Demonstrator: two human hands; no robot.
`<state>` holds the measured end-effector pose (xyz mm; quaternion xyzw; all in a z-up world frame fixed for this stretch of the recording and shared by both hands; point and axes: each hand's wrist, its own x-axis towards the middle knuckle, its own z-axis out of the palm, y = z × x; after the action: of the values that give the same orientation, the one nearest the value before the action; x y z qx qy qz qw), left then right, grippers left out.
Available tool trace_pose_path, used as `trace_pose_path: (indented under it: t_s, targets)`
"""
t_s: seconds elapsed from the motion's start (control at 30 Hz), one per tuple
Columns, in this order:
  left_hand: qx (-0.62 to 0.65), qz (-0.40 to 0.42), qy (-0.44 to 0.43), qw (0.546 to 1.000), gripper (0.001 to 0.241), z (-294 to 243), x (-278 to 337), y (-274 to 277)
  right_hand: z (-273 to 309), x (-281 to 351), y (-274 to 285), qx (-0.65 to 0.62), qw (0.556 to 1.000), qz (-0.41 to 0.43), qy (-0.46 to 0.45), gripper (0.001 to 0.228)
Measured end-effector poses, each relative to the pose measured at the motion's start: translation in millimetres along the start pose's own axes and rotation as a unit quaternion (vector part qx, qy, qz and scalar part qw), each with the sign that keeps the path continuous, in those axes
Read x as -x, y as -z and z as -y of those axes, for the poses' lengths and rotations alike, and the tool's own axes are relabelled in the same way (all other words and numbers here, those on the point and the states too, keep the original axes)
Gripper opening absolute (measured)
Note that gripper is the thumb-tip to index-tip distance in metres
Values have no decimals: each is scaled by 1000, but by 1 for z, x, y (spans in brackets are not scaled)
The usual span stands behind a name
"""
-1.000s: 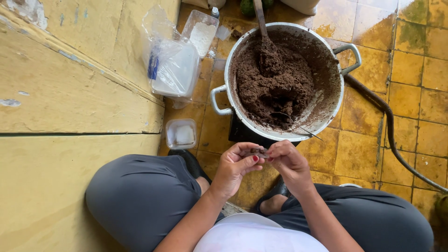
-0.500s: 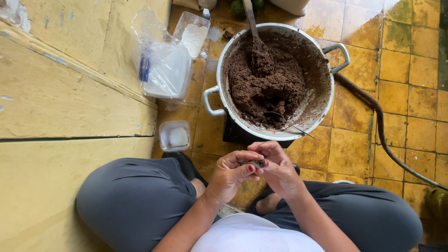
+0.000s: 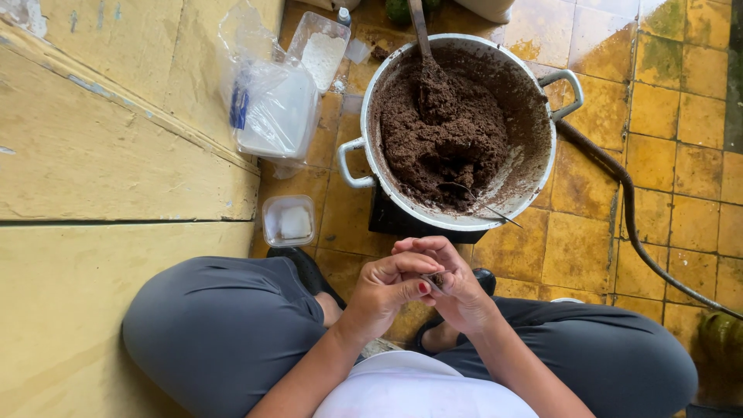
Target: Filling small plastic containers with a brown paste-like mixture from a large pot using a spoon.
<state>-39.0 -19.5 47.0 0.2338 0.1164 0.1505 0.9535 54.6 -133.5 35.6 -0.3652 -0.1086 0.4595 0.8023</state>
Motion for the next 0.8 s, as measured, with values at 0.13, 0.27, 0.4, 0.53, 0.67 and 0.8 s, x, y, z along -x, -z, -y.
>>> trace_pose_path:
  t_s: [0.13, 0.27, 0.4, 0.53, 0.67, 0.8]
  targets:
    - [-33, 6, -19, 999, 21, -7, 2, -5, 7, 0, -3, 19, 1000, -4, 3, 83]
    - [-61, 11, -35, 997, 21, -15, 4, -14, 10, 1, -5, 42, 999, -13, 7, 84]
    - [-101, 1, -54, 993, 22, -22, 2, -22, 12, -2, -4, 62, 997, -39, 16, 78]
    - [-128, -6, -64, 990, 22, -23, 0, -22, 13, -3, -9, 76, 995, -65, 13, 75]
    - [-132, -57, -49, 988, 23, -13, -5, -15, 13, -5, -7, 186, 971, -104, 110, 53]
    - [-125, -139, -11, 982, 25, -5, -7, -7, 16, -2, -6, 340, 905, -85, 240, 8]
